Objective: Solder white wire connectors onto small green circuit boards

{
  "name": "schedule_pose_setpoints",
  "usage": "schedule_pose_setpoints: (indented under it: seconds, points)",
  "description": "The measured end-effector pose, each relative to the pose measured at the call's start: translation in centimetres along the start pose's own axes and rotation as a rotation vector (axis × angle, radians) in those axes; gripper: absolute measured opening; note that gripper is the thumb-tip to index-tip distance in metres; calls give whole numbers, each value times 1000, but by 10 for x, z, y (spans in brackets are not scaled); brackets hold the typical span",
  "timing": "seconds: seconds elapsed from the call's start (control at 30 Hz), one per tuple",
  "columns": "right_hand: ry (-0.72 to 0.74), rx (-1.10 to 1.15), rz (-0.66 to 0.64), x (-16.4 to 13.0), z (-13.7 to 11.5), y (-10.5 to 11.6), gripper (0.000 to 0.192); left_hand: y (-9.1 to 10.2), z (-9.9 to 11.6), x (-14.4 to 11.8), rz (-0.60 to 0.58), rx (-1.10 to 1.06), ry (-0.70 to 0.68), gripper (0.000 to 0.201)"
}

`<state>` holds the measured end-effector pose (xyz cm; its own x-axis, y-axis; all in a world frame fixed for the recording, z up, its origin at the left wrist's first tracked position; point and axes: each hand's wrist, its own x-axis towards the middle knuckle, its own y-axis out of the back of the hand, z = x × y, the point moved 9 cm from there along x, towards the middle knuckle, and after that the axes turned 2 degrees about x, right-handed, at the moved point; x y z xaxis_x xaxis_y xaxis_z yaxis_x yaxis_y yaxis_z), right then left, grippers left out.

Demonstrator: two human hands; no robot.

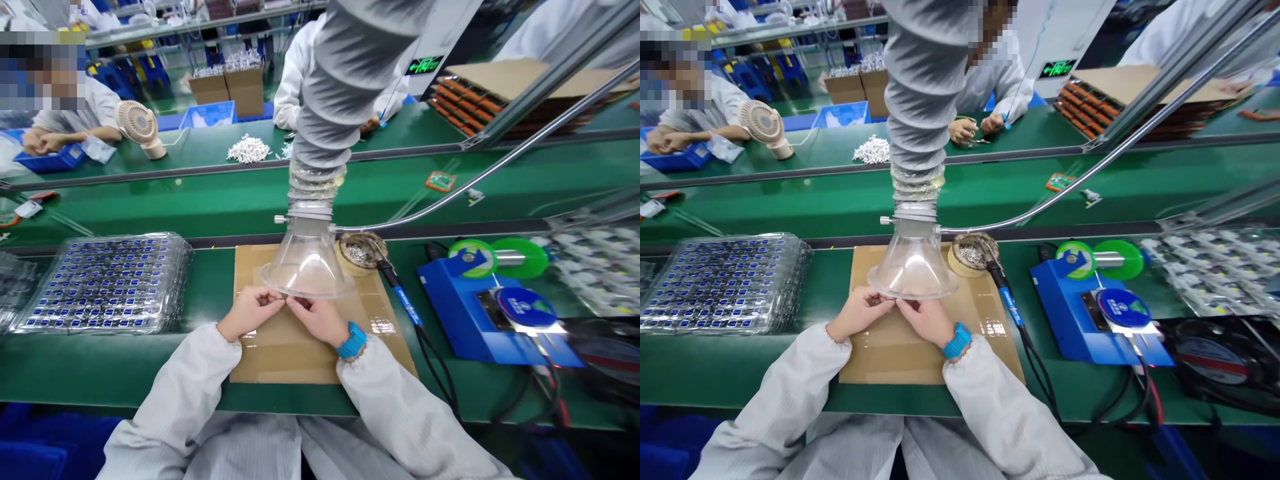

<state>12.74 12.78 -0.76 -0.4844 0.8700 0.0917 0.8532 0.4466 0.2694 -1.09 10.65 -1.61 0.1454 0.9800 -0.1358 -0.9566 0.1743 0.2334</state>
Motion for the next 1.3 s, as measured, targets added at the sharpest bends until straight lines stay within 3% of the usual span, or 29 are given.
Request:
schedule_pose_setpoints:
  seconds: [0.13,0.83,1.0,1.3]
  points:
    - [2,15,8,1,-1,2,24,0,-1,1,-28,11,34,25]
    - [-76,-41,-64,0,1,-5,19,-3,13,-2,-86,189,-82,25]
    - [-42,-41,-80,2,-4,-6,17,7,11,0,-26,117,-68,25]
    - [-8,-23,-63,-2,-6,-2,18,4,13,-7,37,225,-67,22]
